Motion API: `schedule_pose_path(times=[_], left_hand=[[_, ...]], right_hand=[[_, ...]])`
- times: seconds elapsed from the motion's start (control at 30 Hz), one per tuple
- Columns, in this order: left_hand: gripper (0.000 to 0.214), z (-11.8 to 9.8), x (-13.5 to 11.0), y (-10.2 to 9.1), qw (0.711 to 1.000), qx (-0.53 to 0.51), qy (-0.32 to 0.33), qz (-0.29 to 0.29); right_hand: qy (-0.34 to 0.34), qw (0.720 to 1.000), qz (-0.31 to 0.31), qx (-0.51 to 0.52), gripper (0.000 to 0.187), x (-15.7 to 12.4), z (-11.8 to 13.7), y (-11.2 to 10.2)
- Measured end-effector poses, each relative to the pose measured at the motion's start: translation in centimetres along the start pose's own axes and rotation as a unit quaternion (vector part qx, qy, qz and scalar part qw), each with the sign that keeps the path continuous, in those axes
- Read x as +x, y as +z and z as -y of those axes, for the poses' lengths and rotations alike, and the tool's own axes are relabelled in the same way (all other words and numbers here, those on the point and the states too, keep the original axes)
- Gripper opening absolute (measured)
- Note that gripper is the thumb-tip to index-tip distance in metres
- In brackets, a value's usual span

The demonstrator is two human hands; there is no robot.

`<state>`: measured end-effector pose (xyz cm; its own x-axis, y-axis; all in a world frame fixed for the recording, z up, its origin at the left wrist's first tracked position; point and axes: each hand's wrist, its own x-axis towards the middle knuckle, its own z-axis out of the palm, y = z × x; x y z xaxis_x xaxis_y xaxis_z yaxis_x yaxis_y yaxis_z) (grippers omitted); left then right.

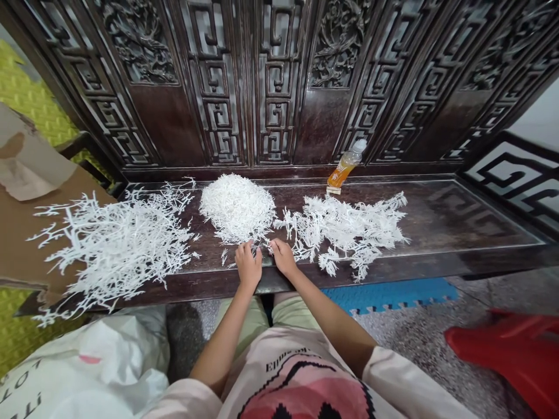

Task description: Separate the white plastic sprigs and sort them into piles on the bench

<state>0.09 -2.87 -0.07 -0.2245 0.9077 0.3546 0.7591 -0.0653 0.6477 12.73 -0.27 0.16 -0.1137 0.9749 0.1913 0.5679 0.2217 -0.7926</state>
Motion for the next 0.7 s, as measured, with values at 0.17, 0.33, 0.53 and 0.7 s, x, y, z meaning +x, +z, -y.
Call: schedule_pose_path(times=[0.17, 0.33, 0.53, 0.7], left_hand=[[0.022, -0.42, -0.14, -0.07, 0.994, 0.007, 0.073, 0.084], [0.020, -0.17, -0.09, 0.00, 0.991, 0.016, 0.088, 0.100], [0.013, -0.36, -0.06, 0.17, 0.989, 0.032, 0.099, 0.102], [0.013, -0.42, -0.17, -0.01, 0.990, 0.006, 0.098, 0.099]], right_hand=[[0.009, 0.999, 0.012, 0.046, 0.033, -0.34, -0.07, 0.05], [-0.009, 0.999, 0.041, 0.013, 0.031, -0.25, 0.00, 0.13], [-0.028, 0.998, 0.041, -0.035, 0.029, -0.13, 0.18, 0.38], [-0.006, 0.999, -0.007, -0.037, 0.033, 0.01, -0.15, 0.40]])
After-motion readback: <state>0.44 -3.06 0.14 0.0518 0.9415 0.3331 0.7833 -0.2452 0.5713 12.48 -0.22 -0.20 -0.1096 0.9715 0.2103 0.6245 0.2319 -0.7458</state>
